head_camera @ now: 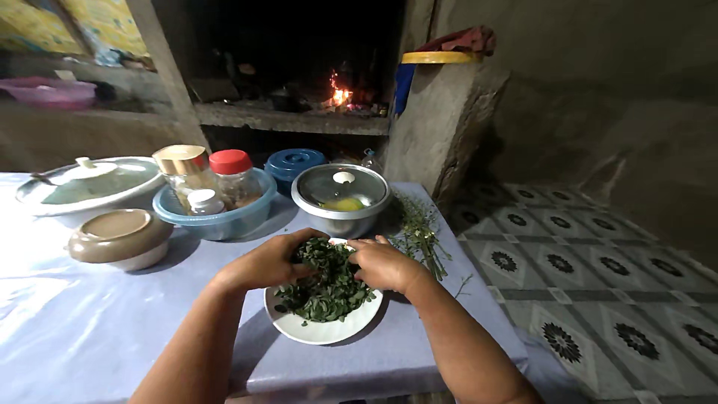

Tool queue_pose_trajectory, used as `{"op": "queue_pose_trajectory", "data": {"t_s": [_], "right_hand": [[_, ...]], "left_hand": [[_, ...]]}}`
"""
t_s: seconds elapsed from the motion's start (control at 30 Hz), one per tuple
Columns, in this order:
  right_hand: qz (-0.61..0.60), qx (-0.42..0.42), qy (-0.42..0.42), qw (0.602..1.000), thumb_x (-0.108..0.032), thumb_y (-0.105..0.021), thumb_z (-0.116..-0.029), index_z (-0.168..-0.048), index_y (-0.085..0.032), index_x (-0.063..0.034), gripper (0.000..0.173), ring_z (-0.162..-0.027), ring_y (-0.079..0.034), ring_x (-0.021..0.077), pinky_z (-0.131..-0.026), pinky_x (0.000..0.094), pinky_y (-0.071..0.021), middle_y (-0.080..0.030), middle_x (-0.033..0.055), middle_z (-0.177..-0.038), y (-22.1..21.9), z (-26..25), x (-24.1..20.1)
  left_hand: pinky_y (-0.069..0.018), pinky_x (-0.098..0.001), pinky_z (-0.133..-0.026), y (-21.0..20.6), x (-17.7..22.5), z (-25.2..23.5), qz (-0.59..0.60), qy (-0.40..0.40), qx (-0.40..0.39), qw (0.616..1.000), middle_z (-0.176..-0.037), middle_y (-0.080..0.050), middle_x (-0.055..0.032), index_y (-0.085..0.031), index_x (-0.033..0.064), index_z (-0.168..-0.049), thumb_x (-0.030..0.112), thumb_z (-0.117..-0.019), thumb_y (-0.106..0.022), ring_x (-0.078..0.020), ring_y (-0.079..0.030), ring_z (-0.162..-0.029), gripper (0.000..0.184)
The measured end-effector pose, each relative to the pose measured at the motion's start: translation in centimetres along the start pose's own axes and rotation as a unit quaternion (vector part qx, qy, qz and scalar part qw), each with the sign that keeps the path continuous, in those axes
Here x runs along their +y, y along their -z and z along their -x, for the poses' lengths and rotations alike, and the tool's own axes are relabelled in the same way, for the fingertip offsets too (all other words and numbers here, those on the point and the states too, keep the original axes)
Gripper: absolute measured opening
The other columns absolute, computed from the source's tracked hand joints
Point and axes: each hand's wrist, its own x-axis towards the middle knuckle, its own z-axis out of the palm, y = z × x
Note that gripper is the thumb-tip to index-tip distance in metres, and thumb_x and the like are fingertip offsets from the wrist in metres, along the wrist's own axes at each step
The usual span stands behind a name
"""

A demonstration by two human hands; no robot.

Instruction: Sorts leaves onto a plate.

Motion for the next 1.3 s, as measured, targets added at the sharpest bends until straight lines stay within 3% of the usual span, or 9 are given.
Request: {"op": "queue_pose_trajectory", "data": {"t_s": [0.2, 0.33, 0.43, 0.6, 0.73, 0.9, 1.13, 1.23, 1.3], "right_hand": [[0.008, 0.026, -0.022, 0.999, -0.008, -0.059, -0.1001, -0.135, -0.064, -0.0048, 0.036, -0.144, -0.044, 0.0354, -0.117, 0.0608, -0.0327, -0.042, 0.016, -0.16, -0.1, -0.1, 0.4], [0.018, 0.019, -0.03, 0.999, -0.009, -0.058, -0.1007, -0.134, -0.066, -0.0068, 0.034, -0.137, -0.05, 0.0359, -0.112, 0.0606, -0.0379, -0.045, 0.0148, -0.157, -0.3, -0.2, 0.5], [0.015, 0.021, -0.03, 0.999, -0.01, -0.057, -0.1021, -0.134, -0.065, -0.0076, 0.033, -0.138, -0.051, 0.0345, -0.113, 0.0591, -0.0379, -0.048, 0.0141, -0.155, -0.1, 0.0, 0.5], [-0.002, 0.067, -0.03, 0.997, -0.014, -0.054, -0.1048, -0.132, -0.068, -0.0112, 0.031, -0.133, -0.057, 0.0291, -0.113, 0.0541, -0.0396, -0.056, 0.0103, -0.149, 0.5, 0.5, 0.2], [-0.024, 0.141, -0.009, 0.99, -0.018, -0.059, -0.1035, -0.116, -0.075, -0.0089, 0.023, -0.13, -0.059, 0.025, -0.113, 0.0512, -0.0418, -0.066, 0.0087, -0.136, 0.7, 0.9, -0.1], [-0.051, 0.218, 0.04, 0.974, -0.023, -0.062, -0.1021, -0.1, -0.075, -0.0046, 0.023, -0.119, -0.065, 0.0233, -0.107, 0.0495, -0.0464, -0.072, 0.0085, -0.12, 0.1, 0.9, -0.6], [-0.036, 0.207, 0.077, 0.975, -0.018, -0.057, -0.1028, -0.111, -0.076, -0.0105, 0.022, -0.126, -0.061, 0.0245, -0.112, 0.0494, -0.0428, -0.062, 0.0089, -0.141, -0.9, 0.0, -1.4], [-0.05, 0.207, 0.12, 0.97, -0.019, -0.06, -0.1015, -0.113, -0.076, -0.0125, 0.021, -0.133, -0.057, 0.024, -0.116, 0.051, -0.0396, -0.058, 0.0085, -0.146, -1.6, -0.4, -1.5], [-0.049, 0.191, 0.142, 0.97, -0.022, -0.064, -0.0997, -0.122, -0.074, -0.0142, 0.025, -0.138, -0.052, 0.0262, -0.117, 0.0531, -0.0373, -0.053, 0.0097, -0.152, -1.9, -0.6, -1.7]], "left_hand": [[-0.0582, -0.0339, -0.094, -0.3, -0.1, -0.2, 0.074, -0.025, 0.002, 0.997, -0.123, -0.07, 0.0027, -0.057, 0.026, -0.14, 0.018, -0.0905, -0.076, -0.0082, -0.068, -0.106, 0.054], [-0.0575, -0.036, -0.095, -0.1, -0.8, -0.3, 0.033, -0.024, -0.06, 0.997, -0.134, -0.064, -0.0063, -0.052, 0.0174, -0.147, 0.013, -0.0947, -0.072, -0.0146, -0.068, -0.11, 0.056], [-0.0576, -0.0379, -0.096, 0.3, -0.8, 0.2, 0.022, -0.015, -0.078, 0.997, -0.137, -0.063, -0.0063, -0.056, 0.0151, -0.144, 0.005, -0.0959, -0.067, -0.0169, -0.067, -0.114, 0.051], [-0.0585, -0.0371, -0.092, 1.2, -1.3, 0.9, -0.031, -0.005, -0.022, 0.999, -0.122, -0.07, -0.0044, -0.065, 0.0126, -0.132, 0.005, -0.1012, -0.059, -0.0147, -0.07, -0.103, 0.032], [-0.0602, -0.0355, -0.09, 1.4, -1.1, 1.0, -0.04, -0.018, 0.048, 0.998, -0.111, -0.074, -0.0045, -0.069, 0.0085, -0.124, -0.001, -0.1006, -0.057, -0.0131, -0.072, -0.096, 0.028], [-0.0613, -0.0356, -0.082, 1.2, -1.2, 0.9, -0.067, -0.023, 0.092, 0.993, -0.096, -0.076, 0.0, -0.075, 0.012, -0.11, 0.001, -0.0993, -0.062, -0.0107, -0.073, -0.086, 0.02], [-0.0593, -0.0467, -0.083, 1.2, -1.8, 0.7, -0.143, 0.056, 0.052, 0.987, -0.097, -0.075, -0.0023, -0.076, 0.0144, -0.107, 0.01, -0.1031, -0.059, -0.0176, -0.072, -0.087, 0.018], [-0.0563, -0.0547, -0.087, 1.2, -2.5, 0.3, -0.18, 0.093, 0.051, 0.978, -0.1, -0.075, -0.0037, -0.076, 0.0161, -0.111, 0.011, -0.102, -0.06, -0.0225, -0.071, -0.092, 0.019], [-0.0563, -0.0564, -0.085, 1.3, -2.2, 0.2, -0.196, 0.124, 0.048, 0.971, -0.1, -0.074, -0.0051, -0.075, 0.0161, -0.113, 0.012, -0.1006, -0.063, -0.0249, -0.071, -0.092, 0.018]]}}
